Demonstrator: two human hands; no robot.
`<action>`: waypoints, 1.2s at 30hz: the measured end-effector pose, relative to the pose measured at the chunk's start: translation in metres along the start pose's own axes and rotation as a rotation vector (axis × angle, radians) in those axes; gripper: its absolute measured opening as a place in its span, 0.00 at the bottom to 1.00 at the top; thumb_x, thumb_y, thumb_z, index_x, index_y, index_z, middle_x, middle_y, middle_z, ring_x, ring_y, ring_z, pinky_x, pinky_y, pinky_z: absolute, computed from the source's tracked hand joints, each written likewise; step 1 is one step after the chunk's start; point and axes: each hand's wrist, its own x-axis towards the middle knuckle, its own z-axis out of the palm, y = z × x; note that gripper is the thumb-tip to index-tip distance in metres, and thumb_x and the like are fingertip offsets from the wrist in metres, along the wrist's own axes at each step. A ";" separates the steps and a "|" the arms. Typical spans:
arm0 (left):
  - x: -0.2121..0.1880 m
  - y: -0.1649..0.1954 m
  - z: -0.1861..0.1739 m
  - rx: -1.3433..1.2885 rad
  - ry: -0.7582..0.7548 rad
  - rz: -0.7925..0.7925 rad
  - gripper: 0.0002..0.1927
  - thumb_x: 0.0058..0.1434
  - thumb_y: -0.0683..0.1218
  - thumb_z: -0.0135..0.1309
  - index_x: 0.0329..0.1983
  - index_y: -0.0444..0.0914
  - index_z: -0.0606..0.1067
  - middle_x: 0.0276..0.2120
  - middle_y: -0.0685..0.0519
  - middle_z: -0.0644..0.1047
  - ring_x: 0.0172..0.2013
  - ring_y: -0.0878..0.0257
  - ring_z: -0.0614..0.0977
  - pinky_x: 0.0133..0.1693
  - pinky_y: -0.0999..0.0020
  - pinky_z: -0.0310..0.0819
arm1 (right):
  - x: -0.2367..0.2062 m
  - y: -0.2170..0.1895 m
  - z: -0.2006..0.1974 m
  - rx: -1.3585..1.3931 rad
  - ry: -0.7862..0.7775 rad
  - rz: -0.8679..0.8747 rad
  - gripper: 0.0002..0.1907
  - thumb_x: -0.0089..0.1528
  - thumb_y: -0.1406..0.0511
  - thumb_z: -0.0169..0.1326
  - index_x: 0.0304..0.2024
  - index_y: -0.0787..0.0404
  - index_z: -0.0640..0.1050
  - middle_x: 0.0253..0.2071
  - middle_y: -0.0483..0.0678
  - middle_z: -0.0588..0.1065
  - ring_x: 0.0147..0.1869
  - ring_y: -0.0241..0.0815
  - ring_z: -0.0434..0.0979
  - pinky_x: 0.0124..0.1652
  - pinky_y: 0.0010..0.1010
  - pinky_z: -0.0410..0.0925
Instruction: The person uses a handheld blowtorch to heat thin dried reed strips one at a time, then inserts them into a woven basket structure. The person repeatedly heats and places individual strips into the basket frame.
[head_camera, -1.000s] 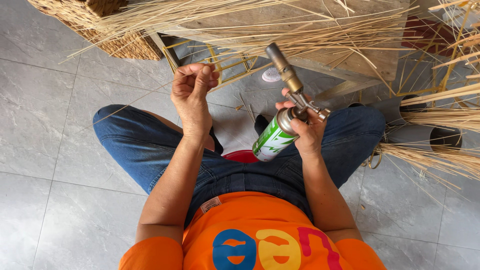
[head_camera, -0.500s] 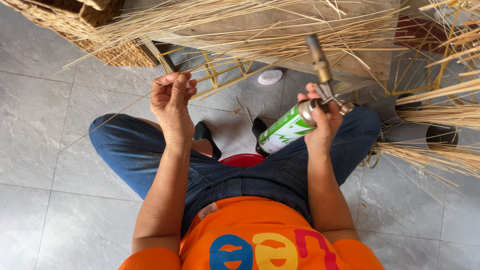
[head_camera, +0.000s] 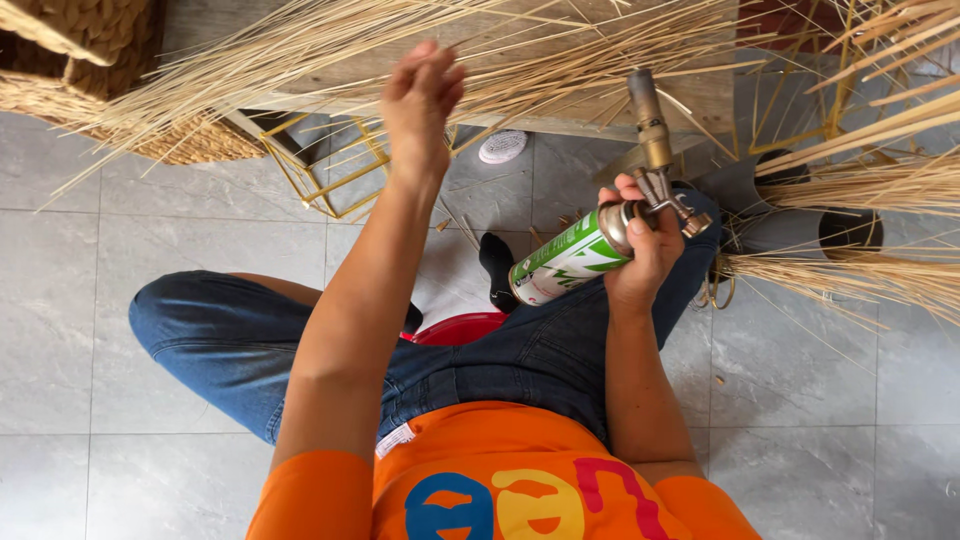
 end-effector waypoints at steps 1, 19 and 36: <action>0.008 -0.013 0.009 0.046 -0.009 -0.122 0.24 0.63 0.42 0.61 0.60 0.32 0.68 0.46 0.42 0.81 0.43 0.54 0.85 0.45 0.64 0.83 | 0.000 -0.001 0.001 -0.022 -0.007 0.002 0.20 0.61 0.68 0.53 0.54 0.72 0.76 0.56 0.59 0.76 0.55 0.51 0.81 0.60 0.43 0.75; -0.201 0.062 0.015 0.803 -0.699 -0.022 0.56 0.52 0.50 0.73 0.80 0.46 0.54 0.65 0.45 0.76 0.67 0.52 0.78 0.67 0.60 0.71 | -0.001 -0.018 0.072 -0.259 -0.433 0.026 0.25 0.66 0.60 0.60 0.60 0.70 0.75 0.63 0.58 0.74 0.65 0.46 0.75 0.69 0.41 0.66; -0.205 0.098 -0.056 0.904 -0.562 0.195 0.56 0.47 0.47 0.76 0.76 0.47 0.57 0.65 0.44 0.73 0.66 0.48 0.75 0.66 0.56 0.70 | -0.025 -0.046 0.132 -0.807 -0.474 -0.533 0.21 0.59 0.77 0.70 0.51 0.65 0.77 0.49 0.52 0.78 0.50 0.42 0.80 0.49 0.29 0.74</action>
